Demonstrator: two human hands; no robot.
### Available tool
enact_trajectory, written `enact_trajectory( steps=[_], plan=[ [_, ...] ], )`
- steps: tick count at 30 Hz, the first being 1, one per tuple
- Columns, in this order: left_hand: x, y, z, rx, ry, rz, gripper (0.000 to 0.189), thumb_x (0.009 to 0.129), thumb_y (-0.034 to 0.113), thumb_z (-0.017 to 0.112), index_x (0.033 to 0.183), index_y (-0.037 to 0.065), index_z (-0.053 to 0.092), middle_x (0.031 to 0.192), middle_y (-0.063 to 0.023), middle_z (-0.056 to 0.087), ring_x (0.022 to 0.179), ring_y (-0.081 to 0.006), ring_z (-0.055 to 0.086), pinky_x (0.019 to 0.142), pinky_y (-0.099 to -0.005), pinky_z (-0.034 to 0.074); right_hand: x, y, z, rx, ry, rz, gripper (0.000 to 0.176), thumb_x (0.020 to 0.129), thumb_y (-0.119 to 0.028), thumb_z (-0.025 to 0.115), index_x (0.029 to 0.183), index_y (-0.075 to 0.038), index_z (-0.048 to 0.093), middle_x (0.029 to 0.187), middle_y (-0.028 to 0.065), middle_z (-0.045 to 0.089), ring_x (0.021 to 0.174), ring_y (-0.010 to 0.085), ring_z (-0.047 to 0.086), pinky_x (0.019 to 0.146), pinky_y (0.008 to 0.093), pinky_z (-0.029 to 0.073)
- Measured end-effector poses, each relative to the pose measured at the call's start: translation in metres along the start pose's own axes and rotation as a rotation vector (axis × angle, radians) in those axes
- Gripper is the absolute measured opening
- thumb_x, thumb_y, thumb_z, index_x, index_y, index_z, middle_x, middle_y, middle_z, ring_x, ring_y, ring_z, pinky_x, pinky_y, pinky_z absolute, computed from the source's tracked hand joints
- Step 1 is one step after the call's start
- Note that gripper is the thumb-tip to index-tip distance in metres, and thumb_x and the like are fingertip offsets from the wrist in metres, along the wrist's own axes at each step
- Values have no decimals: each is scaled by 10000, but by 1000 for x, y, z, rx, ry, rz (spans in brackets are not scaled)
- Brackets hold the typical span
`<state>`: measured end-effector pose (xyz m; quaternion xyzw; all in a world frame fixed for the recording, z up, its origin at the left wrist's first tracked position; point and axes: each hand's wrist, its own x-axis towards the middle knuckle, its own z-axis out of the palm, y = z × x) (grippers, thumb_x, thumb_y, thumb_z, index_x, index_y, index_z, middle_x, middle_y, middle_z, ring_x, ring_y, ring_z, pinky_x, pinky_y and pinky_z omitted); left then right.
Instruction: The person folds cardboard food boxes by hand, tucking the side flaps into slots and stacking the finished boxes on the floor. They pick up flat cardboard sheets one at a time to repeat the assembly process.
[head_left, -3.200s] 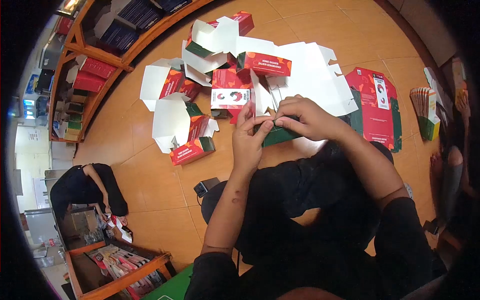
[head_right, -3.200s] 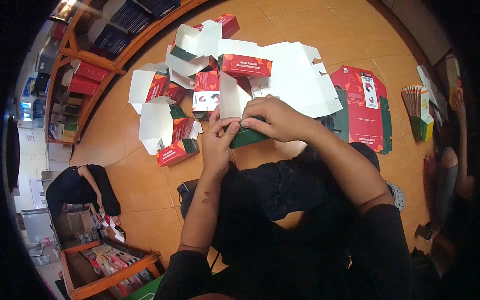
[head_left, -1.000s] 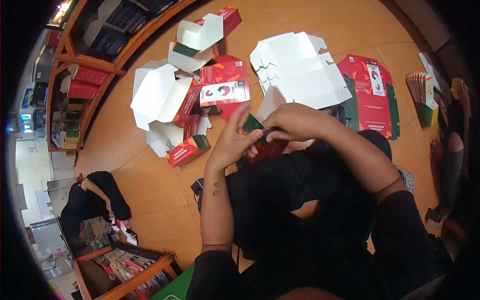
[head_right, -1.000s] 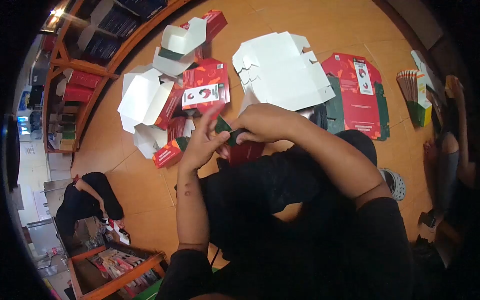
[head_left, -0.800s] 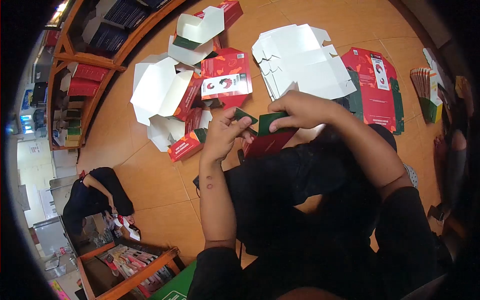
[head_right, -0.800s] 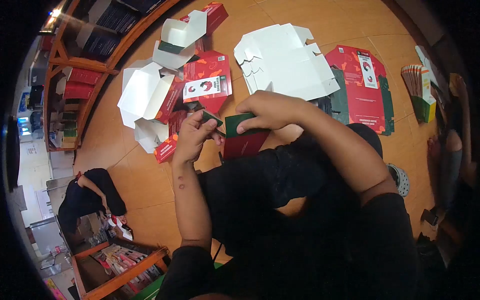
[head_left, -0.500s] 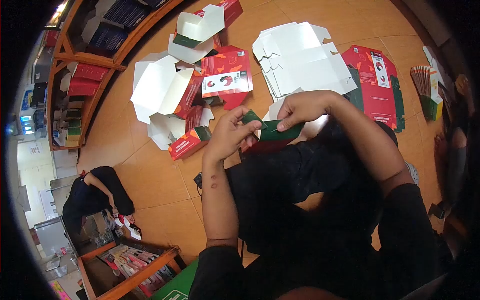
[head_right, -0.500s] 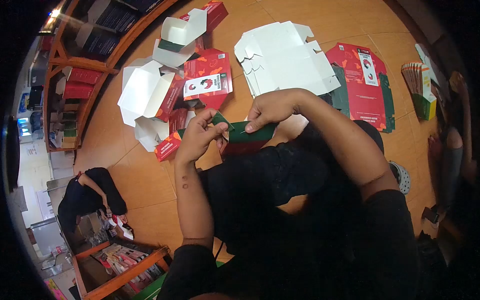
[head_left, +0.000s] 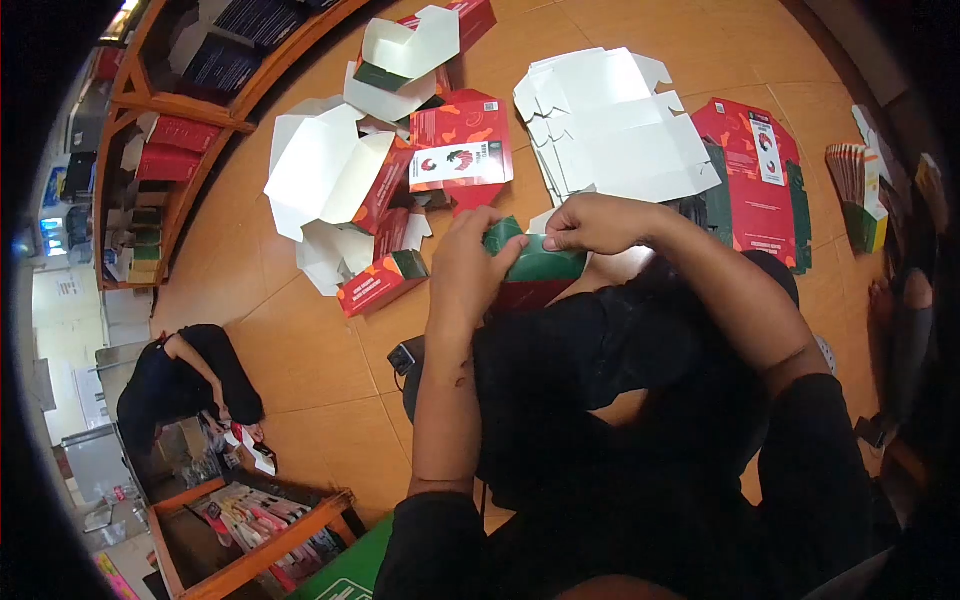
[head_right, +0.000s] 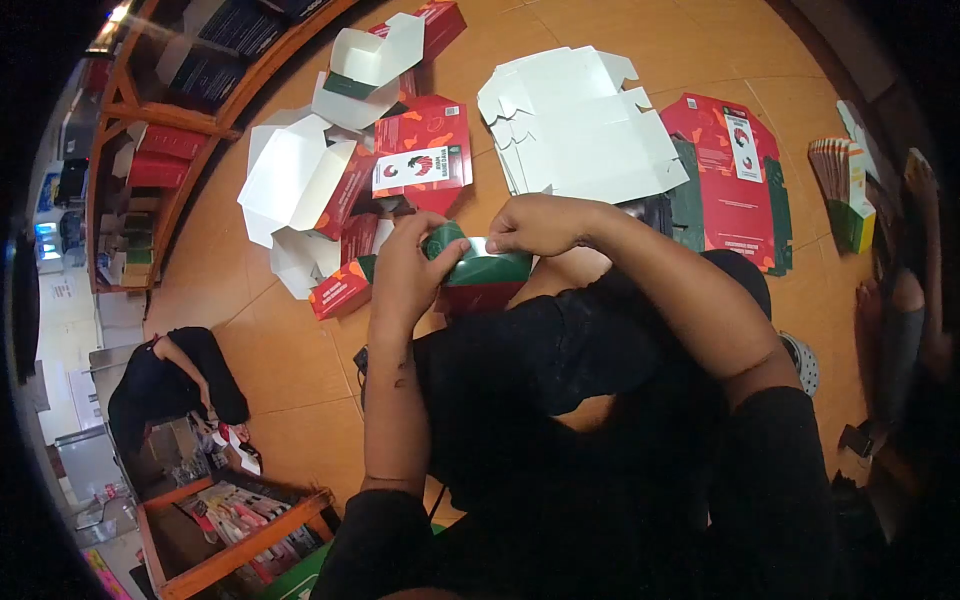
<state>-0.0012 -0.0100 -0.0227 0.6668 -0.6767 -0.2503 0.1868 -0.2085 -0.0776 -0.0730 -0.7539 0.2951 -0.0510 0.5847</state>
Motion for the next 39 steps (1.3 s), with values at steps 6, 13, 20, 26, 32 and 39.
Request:
enact_trajectory(
  steps=[6, 13, 20, 26, 32, 39],
  plan=[
    [-1, -10, 5, -37, -24, 266, 264, 791, 179, 748, 1001, 38, 672, 1100, -145, 653, 1005, -345, 628, 857, -402, 491, 4, 6, 9, -119, 54, -101, 275, 949, -267, 591, 930, -1, 659, 772, 149, 650, 692, 234, 598, 690, 355, 468],
    [0, -6, -14, -208, -232, 26, 218, 875, 206, 672, 1015, 41, 703, 884, -140, 687, 706, -277, 656, 702, -358, 515, 2, 1, 5, -212, 106, -219, 248, 935, -258, 596, 943, -18, 658, 815, 181, 650, 755, 310, 634, 712, 378, 474],
    [-3, -4, -3, -197, -446, -83, 213, 912, 231, 650, 1007, 45, 694, 606, -79, 610, 471, -152, 564, 476, -307, 429, -1, -7, 7, -324, 128, -187, 236, 923, -270, 603, 904, -47, 681, 788, 157, 655, 749, 334, 631, 701, 383, 478],
    [2, -13, -4, -289, -444, -110, 241, 920, 238, 670, 934, -2, 659, 626, -14, 582, 467, -63, 514, 431, -221, 396, -5, -16, -9, -189, 317, -241, 233, 922, -249, 600, 941, -40, 701, 811, 127, 693, 766, 240, 669, 706, 359, 507],
    [3, -8, -26, -509, -175, -139, 255, 907, 249, 690, 815, 18, 635, 594, 19, 542, 462, -51, 463, 448, -216, 337, -18, -15, -30, 265, 1143, -493, 194, 979, -173, 584, 959, 11, 642, 844, 39, 664, 781, 102, 621, 729, 248, 501],
    [-2, -1, -18, -758, 78, -3, 173, 901, 182, 704, 848, 30, 640, 621, 48, 542, 445, -8, 395, 400, -197, 269, -16, -23, -17, 50, 863, -391, 225, 940, -212, 611, 1139, -137, 683, 1220, 94, 510, 1135, 184, 525, 854, 300, 475]
  ],
)
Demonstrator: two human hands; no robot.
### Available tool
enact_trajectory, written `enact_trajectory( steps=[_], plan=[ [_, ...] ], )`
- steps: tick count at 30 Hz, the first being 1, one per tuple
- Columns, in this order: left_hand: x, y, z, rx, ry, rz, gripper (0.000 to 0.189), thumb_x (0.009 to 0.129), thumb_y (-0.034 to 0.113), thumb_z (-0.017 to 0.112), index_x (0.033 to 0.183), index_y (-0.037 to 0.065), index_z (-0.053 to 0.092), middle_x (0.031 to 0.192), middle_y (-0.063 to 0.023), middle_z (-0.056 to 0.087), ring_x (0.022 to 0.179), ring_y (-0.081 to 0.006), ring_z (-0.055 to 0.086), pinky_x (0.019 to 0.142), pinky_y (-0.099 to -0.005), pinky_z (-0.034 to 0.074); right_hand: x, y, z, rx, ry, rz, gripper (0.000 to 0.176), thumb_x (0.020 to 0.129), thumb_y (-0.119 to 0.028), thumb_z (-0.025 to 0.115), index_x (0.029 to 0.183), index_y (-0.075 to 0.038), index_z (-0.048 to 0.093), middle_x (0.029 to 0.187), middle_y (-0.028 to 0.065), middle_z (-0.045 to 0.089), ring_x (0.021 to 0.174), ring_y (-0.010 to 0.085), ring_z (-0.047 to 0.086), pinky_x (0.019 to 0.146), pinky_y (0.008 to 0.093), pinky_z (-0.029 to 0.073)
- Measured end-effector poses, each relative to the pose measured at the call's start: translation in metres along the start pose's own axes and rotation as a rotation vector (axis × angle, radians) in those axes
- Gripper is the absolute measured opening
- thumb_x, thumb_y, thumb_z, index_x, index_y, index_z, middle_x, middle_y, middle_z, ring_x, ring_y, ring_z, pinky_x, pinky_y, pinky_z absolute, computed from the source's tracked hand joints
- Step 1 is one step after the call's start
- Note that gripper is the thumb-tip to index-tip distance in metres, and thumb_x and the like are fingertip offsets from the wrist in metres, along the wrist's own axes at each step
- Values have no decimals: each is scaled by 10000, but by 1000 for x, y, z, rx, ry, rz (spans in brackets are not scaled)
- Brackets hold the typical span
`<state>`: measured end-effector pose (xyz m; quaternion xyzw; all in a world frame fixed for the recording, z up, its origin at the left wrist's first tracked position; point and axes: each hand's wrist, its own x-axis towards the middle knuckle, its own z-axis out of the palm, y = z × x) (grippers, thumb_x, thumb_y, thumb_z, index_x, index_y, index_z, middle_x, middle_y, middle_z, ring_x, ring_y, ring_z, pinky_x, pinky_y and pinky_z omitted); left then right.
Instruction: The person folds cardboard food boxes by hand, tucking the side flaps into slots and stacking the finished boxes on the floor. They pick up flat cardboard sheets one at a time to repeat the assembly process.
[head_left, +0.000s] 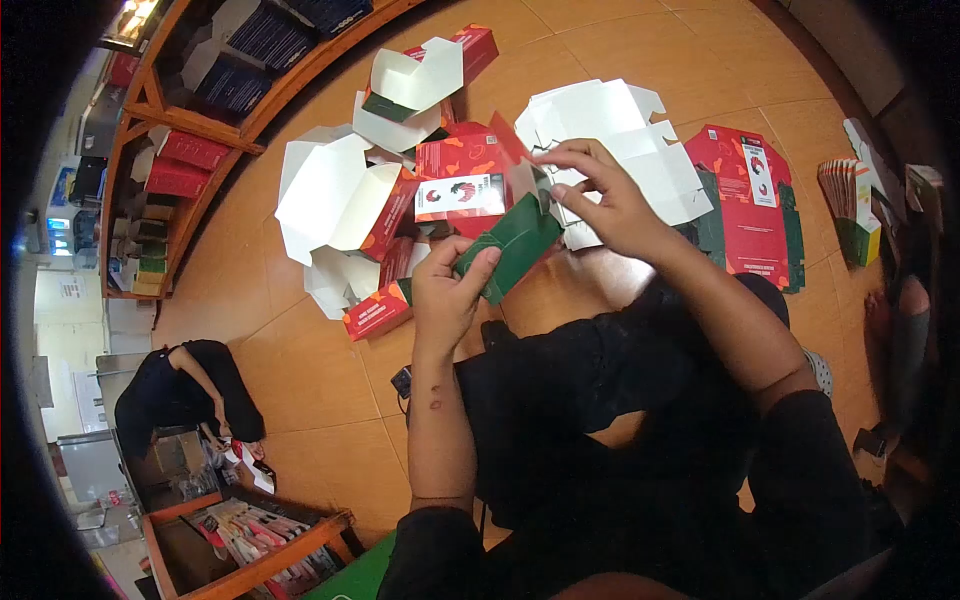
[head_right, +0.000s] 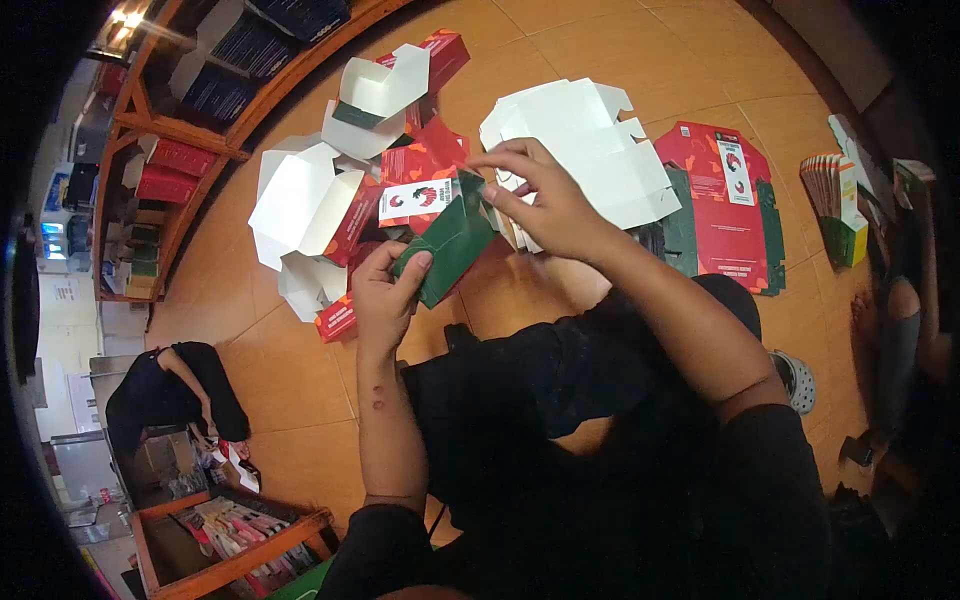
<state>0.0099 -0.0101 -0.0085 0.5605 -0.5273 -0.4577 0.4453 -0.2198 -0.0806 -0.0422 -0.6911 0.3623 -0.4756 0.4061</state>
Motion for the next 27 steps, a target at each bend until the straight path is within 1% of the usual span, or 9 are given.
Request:
enact_trajectory(
  steps=[2, 5, 7, 11, 14, 20, 24, 26, 27],
  plan=[
    [-1, -2, 1, 143, 3, 122, 168, 903, 172, 701, 860, 16, 655, 650, 41, 559, 505, -7, 430, 447, -191, 310, 0, 1, 4, 7, 17, -11, 248, 943, -221, 609, 1171, -142, 670, 1286, 111, 472, 1202, 201, 494, 899, 321, 471],
    [1, -4, 3, 163, 3, 84, 176, 901, 170, 702, 888, -2, 670, 683, 31, 578, 581, -17, 476, 506, -193, 360, 0, 6, 1, -38, -86, -95, 233, 943, -218, 612, 1149, -113, 640, 1355, 134, 414, 1275, 244, 443, 976, 363, 445],
    [3, -3, 3, 206, 13, 53, 181, 901, 171, 701, 902, -8, 673, 695, 26, 587, 608, -24, 494, 526, -196, 378, 0, 11, 4, 242, -36, 57, 179, 943, -203, 614, 1067, -75, 613, 1336, 138, 422, 1247, 274, 466, 1016, 387, 421],
    [6, -12, 0, 151, 31, 41, 196, 902, 179, 698, 930, -14, 680, 716, 16, 608, 647, -40, 531, 552, -208, 411, 0, 8, 12, 205, 145, 97, 166, 916, -191, 639, 956, -39, 587, 1287, 149, 451, 1212, 289, 489, 1004, 388, 421],
    [1, -6, 7, 225, -32, 16, 195, 901, 181, 695, 931, -11, 683, 728, 4, 621, 661, -44, 546, 566, -207, 421, -8, 2, 22, -192, 122, -53, 201, 854, -182, 677, 920, -23, 575, 1155, 177, 498, 1109, 307, 533, 912, 379, 455],
    [1, -10, 9, 281, -81, 11, 239, 889, 232, 694, 929, -4, 688, 731, -44, 645, 660, -86, 576, 601, -255, 455, -14, -4, 20, -232, -142, -34, 261, 854, -218, 709, 942, -30, 550, 1122, 169, 493, 1058, 306, 550, 887, 372, 471],
    [2, -7, 8, 310, -84, 22, 190, 899, 182, 693, 928, -5, 684, 746, -1, 622, 655, -47, 539, 575, -207, 416, -9, -11, 14, -113, -237, 60, 297, 842, -236, 729, 961, -35, 544, 1137, 156, 491, 1063, 295, 550, 855, 368, 490],
    [1, -8, 8, 278, -73, 1, 189, 900, 183, 693, 935, -2, 684, 740, -1, 616, 655, -48, 536, 581, -211, 418, -14, -2, 27, -104, 113, 73, 304, 832, -230, 743, 970, -40, 550, 1158, 144, 489, 1073, 286, 547, 827, 361, 508],
    [1, -8, 9, 278, -74, 1, 189, 900, 183, 693, 935, -2, 684, 740, -1, 616, 655, -48, 536, 581, -211, 418, -16, 0, 30, -104, 114, 73, 304, 832, -230, 743, 970, -40, 550, 1158, 144, 489, 1073, 286, 547, 827, 361, 508]
  ],
)
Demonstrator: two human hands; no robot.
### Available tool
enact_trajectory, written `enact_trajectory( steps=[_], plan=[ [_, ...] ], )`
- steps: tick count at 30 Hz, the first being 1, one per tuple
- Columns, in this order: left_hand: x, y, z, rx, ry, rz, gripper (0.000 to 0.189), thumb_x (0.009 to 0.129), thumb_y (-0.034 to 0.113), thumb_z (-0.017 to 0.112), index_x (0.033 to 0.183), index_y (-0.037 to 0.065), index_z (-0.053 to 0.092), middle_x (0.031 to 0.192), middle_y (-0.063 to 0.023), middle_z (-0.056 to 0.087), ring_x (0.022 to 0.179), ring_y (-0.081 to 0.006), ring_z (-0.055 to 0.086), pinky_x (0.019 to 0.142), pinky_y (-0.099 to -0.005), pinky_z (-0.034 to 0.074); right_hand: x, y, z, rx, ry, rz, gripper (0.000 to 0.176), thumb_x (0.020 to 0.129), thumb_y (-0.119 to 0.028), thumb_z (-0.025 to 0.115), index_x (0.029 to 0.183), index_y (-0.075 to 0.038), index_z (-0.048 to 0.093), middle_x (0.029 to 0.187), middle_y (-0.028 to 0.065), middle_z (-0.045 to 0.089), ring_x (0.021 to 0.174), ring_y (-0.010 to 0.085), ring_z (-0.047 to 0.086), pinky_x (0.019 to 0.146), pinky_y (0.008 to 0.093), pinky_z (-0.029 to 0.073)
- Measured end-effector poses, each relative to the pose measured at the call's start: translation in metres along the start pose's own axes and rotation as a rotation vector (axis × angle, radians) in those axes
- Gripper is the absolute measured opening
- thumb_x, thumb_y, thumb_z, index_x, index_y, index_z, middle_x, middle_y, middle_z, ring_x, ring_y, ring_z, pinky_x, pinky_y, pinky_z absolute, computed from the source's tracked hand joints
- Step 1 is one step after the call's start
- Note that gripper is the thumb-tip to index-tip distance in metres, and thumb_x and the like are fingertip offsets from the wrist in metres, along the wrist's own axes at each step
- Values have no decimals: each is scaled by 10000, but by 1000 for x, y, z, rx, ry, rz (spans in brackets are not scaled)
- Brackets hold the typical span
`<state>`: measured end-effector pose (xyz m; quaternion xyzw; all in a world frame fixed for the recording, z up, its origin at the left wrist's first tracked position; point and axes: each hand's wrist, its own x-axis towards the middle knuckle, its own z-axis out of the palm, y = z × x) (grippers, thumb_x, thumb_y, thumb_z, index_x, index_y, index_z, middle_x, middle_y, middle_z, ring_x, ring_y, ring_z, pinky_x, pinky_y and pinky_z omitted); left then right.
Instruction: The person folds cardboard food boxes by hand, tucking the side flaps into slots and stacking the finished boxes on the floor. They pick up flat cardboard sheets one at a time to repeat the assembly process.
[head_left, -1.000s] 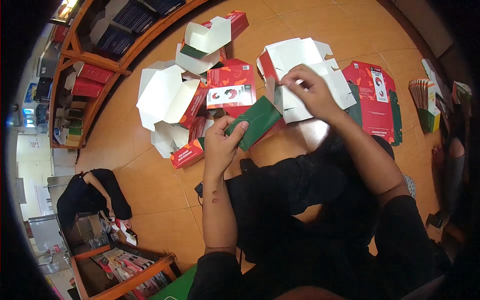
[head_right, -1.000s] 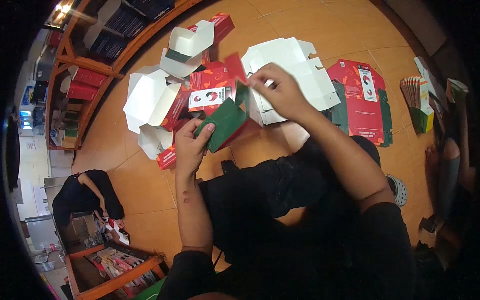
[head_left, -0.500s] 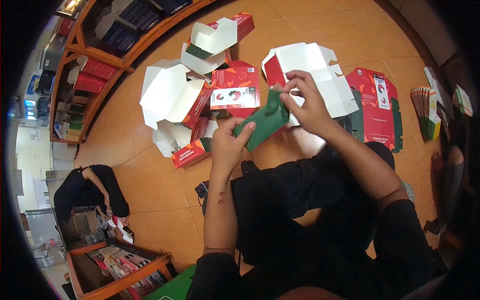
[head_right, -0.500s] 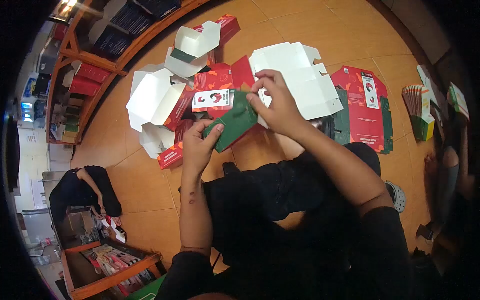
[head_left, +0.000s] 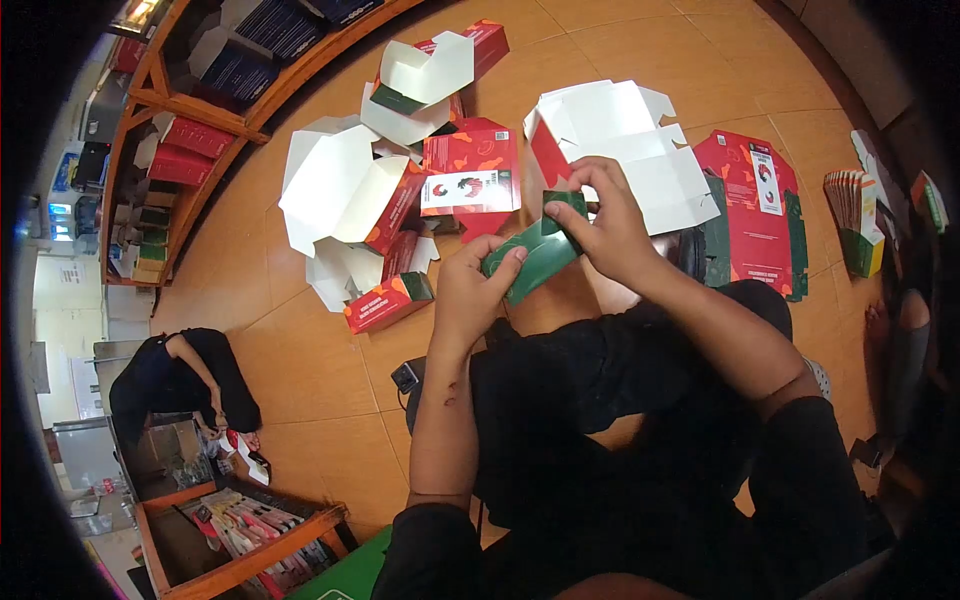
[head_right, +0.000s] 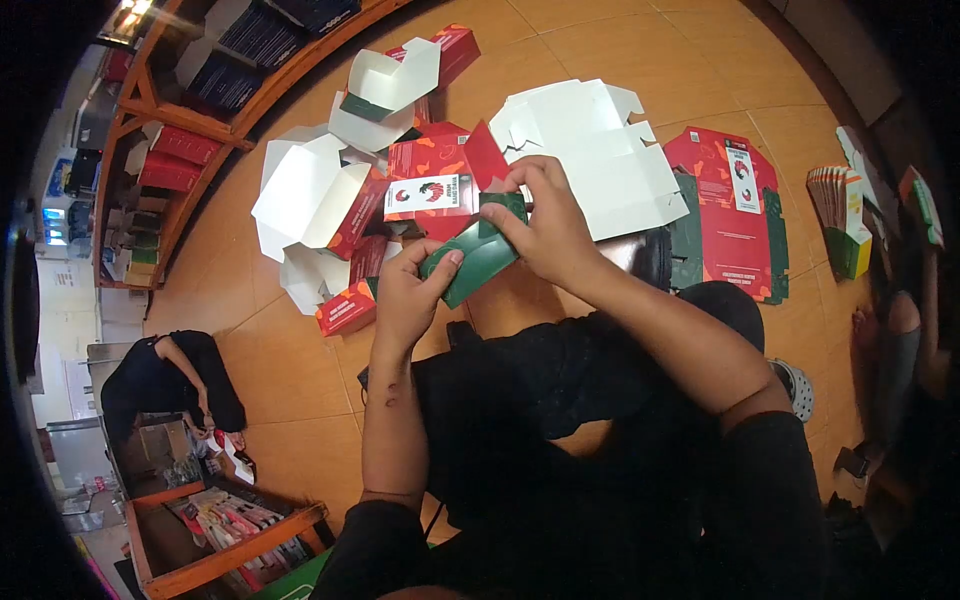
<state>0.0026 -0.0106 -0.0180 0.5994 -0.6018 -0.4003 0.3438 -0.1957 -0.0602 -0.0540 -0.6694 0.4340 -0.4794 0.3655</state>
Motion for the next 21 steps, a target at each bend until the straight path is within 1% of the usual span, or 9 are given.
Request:
enact_trajectory(
  steps=[2, 6, 8, 10, 15, 17, 18, 20, 21],
  plan=[
    [-1, 3, 0, -50, -10, -17, 191, 903, 178, 689, 950, -7, 681, 762, -5, 619, 671, -51, 538, 593, -212, 421, -3, 1, 5, 1, 104, 16, 313, 824, -224, 754, 984, -33, 564, 1163, 140, 494, 1081, 282, 553, 819, 359, 534],
    [-3, 7, 1, -23, 12, 69, 187, 907, 168, 685, 963, -10, 678, 792, -13, 625, 690, -54, 541, 603, -213, 425, 3, -5, -2, 145, -94, 75, 279, 827, -212, 752, 972, -32, 595, 1152, 122, 507, 1093, 270, 562, 847, 350, 559],
    [-4, 10, 1, -51, 11, 106, 176, 907, 155, 682, 967, -11, 677, 815, -18, 630, 712, -56, 548, 619, -210, 431, 4, 1, -6, 138, -105, 45, 239, 833, -204, 749, 958, -49, 617, 1155, 115, 509, 1089, 253, 566, 825, 340, 565],
    [-3, 6, 4, -37, 11, 117, 171, 905, 151, 683, 967, -9, 677, 821, -22, 637, 722, -57, 552, 629, -213, 437, 5, 5, -10, 26, -280, -133, 214, 841, -206, 743, 949, -55, 638, 1160, 111, 513, 1076, 240, 576, 850, 348, 544],
    [-4, 10, 8, 32, 107, 120, 165, 885, 131, 697, 967, -11, 679, 842, -58, 668, 739, -112, 591, 671, -249, 470, -1, -9, -4, 159, -285, 87, 201, 858, -192, 727, 1000, -63, 665, 1177, 131, 544, 1083, 258, 592, 941, 343, 464],
    [-2, 2, 15, 285, 204, 447, 176, 874, 100, 696, 1010, -9, 671, 909, -102, 684, 777, -177, 618, 709, -280, 486, -5, -2, 12, 133, 62, -45, 250, 870, -180, 712, 1079, -50, 662, 1142, 143, 596, 1065, 221, 613, 933, 310, 469],
    [-4, 8, 19, 287, 209, 449, 176, 874, 100, 696, 1010, -9, 671, 909, -102, 684, 777, -177, 618, 709, -280, 486, -3, -3, 12, 134, 59, -50, 250, 870, -180, 712, 1079, -50, 662, 1142, 143, 596, 1065, 221, 613, 933, 310, 469],
    [-13, 26, 29, 65, 35, 348, 223, 870, 63, 681, 1075, -21, 652, 996, -149, 673, 858, -220, 633, 766, -295, 488, -2, -5, 4, 226, 145, 104, 309, 881, -166, 690, 1151, -25, 637, 1047, 102, 631, 975, 161, 610, 888, 289, 475],
    [-12, 20, 31, 6, 15, 402, 271, 907, 58, 631, 1164, -25, 609, 1119, -144, 636, 990, -212, 610, 855, -299, 467, 1, -4, -5, 274, 106, 238, 324, 863, -131, 684, 1163, -22, 627, 970, 39, 621, 919, 118, 572, 839, 277, 474]
  ],
)
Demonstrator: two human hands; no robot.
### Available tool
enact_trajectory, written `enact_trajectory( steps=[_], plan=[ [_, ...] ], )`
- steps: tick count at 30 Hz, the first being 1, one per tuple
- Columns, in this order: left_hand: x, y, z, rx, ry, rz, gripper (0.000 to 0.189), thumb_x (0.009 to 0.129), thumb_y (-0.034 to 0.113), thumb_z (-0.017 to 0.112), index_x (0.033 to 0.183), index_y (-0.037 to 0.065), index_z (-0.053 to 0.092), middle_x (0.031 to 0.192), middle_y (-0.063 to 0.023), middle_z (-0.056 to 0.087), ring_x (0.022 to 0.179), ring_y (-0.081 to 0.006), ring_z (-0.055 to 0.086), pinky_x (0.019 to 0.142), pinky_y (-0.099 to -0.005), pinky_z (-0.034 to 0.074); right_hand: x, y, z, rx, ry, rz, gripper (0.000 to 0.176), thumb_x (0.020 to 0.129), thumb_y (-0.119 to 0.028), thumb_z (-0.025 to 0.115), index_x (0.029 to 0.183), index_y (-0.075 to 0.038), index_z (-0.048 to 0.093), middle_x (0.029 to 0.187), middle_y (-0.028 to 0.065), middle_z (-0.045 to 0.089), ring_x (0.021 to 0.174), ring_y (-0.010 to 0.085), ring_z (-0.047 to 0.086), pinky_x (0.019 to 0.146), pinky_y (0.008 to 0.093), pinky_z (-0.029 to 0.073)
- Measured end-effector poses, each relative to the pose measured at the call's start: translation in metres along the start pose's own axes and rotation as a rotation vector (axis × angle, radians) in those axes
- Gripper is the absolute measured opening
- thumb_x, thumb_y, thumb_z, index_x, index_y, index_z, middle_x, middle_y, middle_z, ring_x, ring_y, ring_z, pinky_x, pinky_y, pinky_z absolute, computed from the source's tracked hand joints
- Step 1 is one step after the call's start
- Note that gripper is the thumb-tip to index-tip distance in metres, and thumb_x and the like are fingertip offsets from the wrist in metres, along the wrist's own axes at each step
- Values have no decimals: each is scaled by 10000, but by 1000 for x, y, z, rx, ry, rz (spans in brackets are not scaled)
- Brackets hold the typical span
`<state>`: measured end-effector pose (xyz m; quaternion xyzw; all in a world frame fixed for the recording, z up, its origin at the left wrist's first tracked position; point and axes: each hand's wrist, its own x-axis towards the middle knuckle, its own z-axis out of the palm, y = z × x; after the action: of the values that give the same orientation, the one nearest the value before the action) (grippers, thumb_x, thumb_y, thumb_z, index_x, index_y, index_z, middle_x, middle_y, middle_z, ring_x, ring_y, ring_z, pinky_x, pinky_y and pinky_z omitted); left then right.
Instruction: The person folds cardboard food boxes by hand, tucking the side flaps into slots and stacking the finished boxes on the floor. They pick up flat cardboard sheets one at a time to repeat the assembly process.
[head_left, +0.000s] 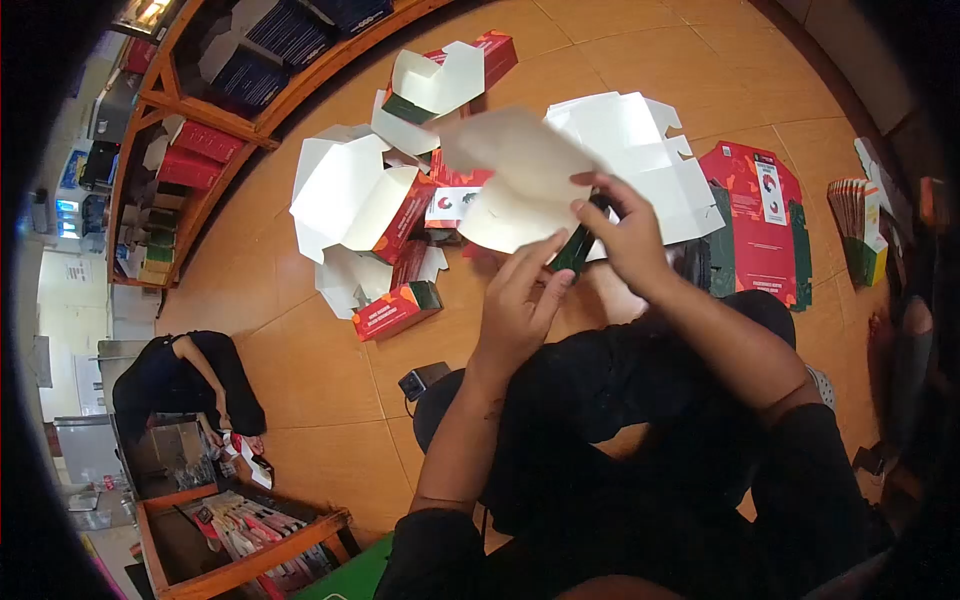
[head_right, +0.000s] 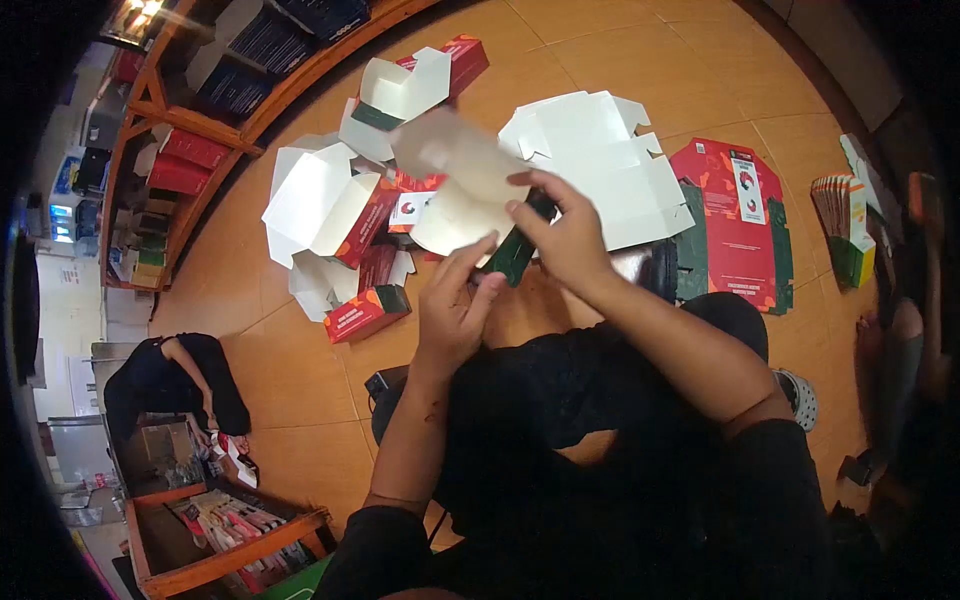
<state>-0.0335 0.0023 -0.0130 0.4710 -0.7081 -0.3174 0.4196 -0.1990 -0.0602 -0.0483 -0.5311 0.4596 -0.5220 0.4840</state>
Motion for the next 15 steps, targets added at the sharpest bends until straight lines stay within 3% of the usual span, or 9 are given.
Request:
enact_trajectory(
  steps=[1, 3, 4, 6, 7, 9, 10, 11, 15],
  plan=[
    [-1, -7, 0, -1, 1, 0, 271, 907, 58, 631, 1164, -25, 609, 1119, -144, 636, 990, -212, 610, 855, -299, 467, 6, 3, -4, 190, 17, 77, 316, 834, -98, 689, 1142, -46, 642, 937, 7, 584, 875, 105, 547, 798, 256, 465],
    [0, -21, -2, 126, 545, 8, 318, 960, 109, 569, 1251, -19, 547, 1186, -115, 599, 1084, -220, 577, 947, -308, 435, 16, 1, -13, 456, 81, 227, 251, 808, -52, 672, 1057, -61, 639, 904, -10, 570, 852, 95, 543, 780, 243, 456],
    [4, -28, -6, 127, 547, 9, 318, 960, 109, 569, 1251, -19, 547, 1186, -115, 599, 1084, -220, 577, 947, -308, 435, 20, 2, -17, 456, 80, 225, 251, 808, -52, 672, 1057, -61, 639, 904, -10, 570, 852, 95, 543, 780, 243, 456],
    [16, -40, -24, -243, 924, -207, 294, 971, 124, 556, 1226, -21, 572, 1214, -128, 565, 1069, -185, 557, 934, -326, 456, 27, 5, -26, 558, -32, 152, 207, 796, -19, 639, 995, -66, 602, 901, -16, 557, 822, 91, 531, 753, 238, 447],
    [16, -40, -33, -241, 925, -204, 294, 971, 124, 556, 1226, -21, 572, 1214, -128, 565, 1069, -185, 557, 934, -326, 456, 28, 8, -30, 560, -34, 150, 207, 796, -19, 639, 995, -66, 602, 901, -16, 557, 822, 91, 531, 753, 238, 447],
    [13, -37, -52, -858, 408, -442, 372, 993, 214, 518, 1300, 7, 481, 1221, -99, 565, 1134, -195, 543, 993, -332, 433, 29, 9, -31, 490, -162, 242, 204, 779, -10, 629, 967, -55, 563, 939, -4, 564, 854, 98, 542, 776, 255, 457],
    [12, -54, -57, -686, 335, -467, 385, 989, 239, 539, 1281, -8, 498, 1182, -100, 589, 1089, -187, 571, 955, -333, 463, 27, 6, -27, 490, -156, 181, 242, 799, -61, 659, 1025, -36, 577, 984, 20, 580, 926, 121, 567, 819, 273, 469],
    [4, -59, -53, -687, 268, -612, 399, 989, 252, 553, 1270, -28, 506, 1133, -101, 619, 1019, -189, 610, 892, -320, 499, 23, 4, -25, 494, -160, 179, 242, 799, -61, 659, 1025, -36, 577, 984, 20, 580, 926, 121, 567, 819, 273, 469],
    [0, -51, -33, -628, 313, -565, 414, 988, 274, 569, 1250, -44, 517, 1111, -113, 631, 978, -205, 635, 822, -334, 539, 23, 4, -30, 453, -187, 444, 494, 911, -366, 650, 1224, 6, 563, 1127, 108, 604, 1071, 178, 567, 924, 309, 452]
  ],
)
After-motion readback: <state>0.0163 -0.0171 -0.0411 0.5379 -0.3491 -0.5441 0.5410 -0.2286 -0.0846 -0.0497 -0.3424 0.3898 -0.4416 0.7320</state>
